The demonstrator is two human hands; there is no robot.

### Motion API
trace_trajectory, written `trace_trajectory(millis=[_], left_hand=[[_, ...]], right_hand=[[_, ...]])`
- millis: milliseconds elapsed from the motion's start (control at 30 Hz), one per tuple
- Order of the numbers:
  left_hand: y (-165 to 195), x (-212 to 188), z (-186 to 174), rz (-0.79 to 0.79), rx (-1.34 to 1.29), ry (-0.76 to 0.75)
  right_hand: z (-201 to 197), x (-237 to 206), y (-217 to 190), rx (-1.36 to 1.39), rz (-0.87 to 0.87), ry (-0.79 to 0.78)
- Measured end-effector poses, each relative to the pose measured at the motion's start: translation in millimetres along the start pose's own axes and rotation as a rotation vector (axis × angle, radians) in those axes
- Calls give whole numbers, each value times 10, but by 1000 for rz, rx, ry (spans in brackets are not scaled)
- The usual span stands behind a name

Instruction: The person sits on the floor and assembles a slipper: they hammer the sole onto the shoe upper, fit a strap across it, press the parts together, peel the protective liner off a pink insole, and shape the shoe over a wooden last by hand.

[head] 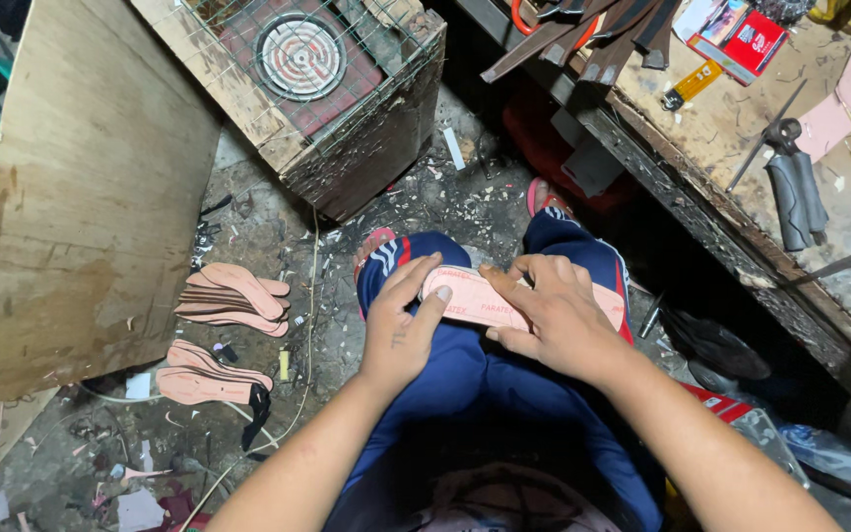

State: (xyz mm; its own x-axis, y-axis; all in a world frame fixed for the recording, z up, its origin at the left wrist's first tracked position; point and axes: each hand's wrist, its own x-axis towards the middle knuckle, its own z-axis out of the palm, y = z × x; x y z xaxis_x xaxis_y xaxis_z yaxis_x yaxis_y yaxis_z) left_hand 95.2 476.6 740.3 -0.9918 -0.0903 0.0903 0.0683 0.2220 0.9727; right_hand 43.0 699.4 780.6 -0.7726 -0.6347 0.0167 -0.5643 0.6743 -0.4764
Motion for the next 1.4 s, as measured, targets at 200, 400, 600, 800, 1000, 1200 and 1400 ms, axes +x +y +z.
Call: trace_trajectory(millis=[200,400,600,800,1000,1200,1400], left_hand=[[85,26,50,154,389,62],[177,40,-27,391,870,4],[128,1,18,220,770,15],[-66,-168,131,-80,233,-15],[-47,-189,211,21,732,43],[193,-110,176,24,1106,-1],[238,106,-31,-264,731,-300]], right_hand=[[16,-17,58,4,26,-25],[44,-37,64,-11,2,2],[61,-69,42,-7,34,-17],[47,-75,19,3,3,9],[31,-73,-43,-6,29,-11],[25,-65,-70,-21,27,-8],[40,-86,-85,-39,11,6]])
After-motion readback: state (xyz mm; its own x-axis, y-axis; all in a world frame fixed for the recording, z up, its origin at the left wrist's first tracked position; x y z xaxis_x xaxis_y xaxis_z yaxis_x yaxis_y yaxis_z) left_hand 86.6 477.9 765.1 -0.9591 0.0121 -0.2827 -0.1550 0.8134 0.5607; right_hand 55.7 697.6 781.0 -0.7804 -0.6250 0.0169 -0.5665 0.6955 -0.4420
